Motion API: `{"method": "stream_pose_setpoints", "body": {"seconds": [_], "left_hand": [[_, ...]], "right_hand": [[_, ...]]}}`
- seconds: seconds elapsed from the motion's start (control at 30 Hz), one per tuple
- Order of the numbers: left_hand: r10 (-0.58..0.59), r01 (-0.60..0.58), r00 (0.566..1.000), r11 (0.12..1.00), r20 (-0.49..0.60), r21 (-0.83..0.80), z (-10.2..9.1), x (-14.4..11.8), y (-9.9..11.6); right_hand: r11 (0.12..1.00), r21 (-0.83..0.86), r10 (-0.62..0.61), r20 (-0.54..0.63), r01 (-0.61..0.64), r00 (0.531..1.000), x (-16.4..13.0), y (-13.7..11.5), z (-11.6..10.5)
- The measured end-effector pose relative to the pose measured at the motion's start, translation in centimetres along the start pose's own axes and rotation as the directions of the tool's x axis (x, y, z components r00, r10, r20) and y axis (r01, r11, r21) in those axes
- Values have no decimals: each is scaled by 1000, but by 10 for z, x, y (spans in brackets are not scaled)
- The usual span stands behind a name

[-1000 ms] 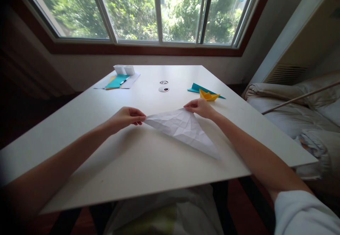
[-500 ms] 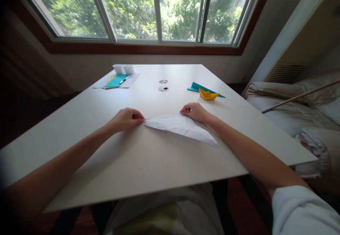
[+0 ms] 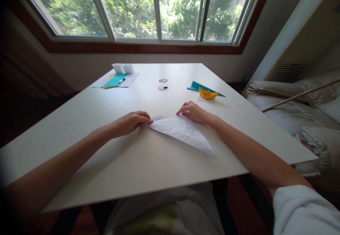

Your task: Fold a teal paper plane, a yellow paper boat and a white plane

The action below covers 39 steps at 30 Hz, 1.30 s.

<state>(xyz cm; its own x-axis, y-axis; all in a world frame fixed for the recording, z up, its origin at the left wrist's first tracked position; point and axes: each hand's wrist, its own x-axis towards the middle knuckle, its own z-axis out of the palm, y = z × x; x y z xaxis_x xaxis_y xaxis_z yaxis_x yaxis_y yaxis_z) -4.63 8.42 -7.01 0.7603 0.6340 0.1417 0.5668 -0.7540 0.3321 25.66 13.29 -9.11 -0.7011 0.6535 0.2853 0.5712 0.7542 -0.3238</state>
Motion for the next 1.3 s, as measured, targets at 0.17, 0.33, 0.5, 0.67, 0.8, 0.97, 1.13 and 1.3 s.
{"method": "stream_pose_setpoints", "body": {"seconds": [0.17, 0.33, 0.5, 0.67, 0.8, 0.97, 1.13, 1.3], "left_hand": [[-18, 17, 1000, 997, 18, 72, 3, -3, 7], [-101, 82, 992, 973, 80, 216, 8, -9, 21], [-160, 107, 976, 944, 146, 313, 6, -8, 36], [-166, 133, 984, 916, 56, 378, 4, -1, 46], [-87, 78, 996, 942, 12, 327, 10, 6, 43], [53, -52, 999, 995, -3, 90, 19, 17, 34], [39, -40, 999, 998, 13, 51, 26, 20, 30], [-91, 91, 995, 996, -36, -16, 30, 19, 29]], "right_hand": [[1000, 29, -9, -1, 9, 1000, 0, 2, 0], [998, 61, 3, -4, -3, 1000, -1, 0, 1], [997, 74, 7, -1, -7, 1000, -1, 0, 1], [1000, 11, 7, 13, -7, 1000, 1, 3, 0], [1000, 6, 8, 12, -8, 1000, 2, 4, -2], [999, 28, 30, 12, -31, 999, 3, 3, -5], [999, 33, 29, 3, -30, 1000, 3, 7, -4], [998, -54, -15, -8, 14, 1000, 2, 6, -3]]}}
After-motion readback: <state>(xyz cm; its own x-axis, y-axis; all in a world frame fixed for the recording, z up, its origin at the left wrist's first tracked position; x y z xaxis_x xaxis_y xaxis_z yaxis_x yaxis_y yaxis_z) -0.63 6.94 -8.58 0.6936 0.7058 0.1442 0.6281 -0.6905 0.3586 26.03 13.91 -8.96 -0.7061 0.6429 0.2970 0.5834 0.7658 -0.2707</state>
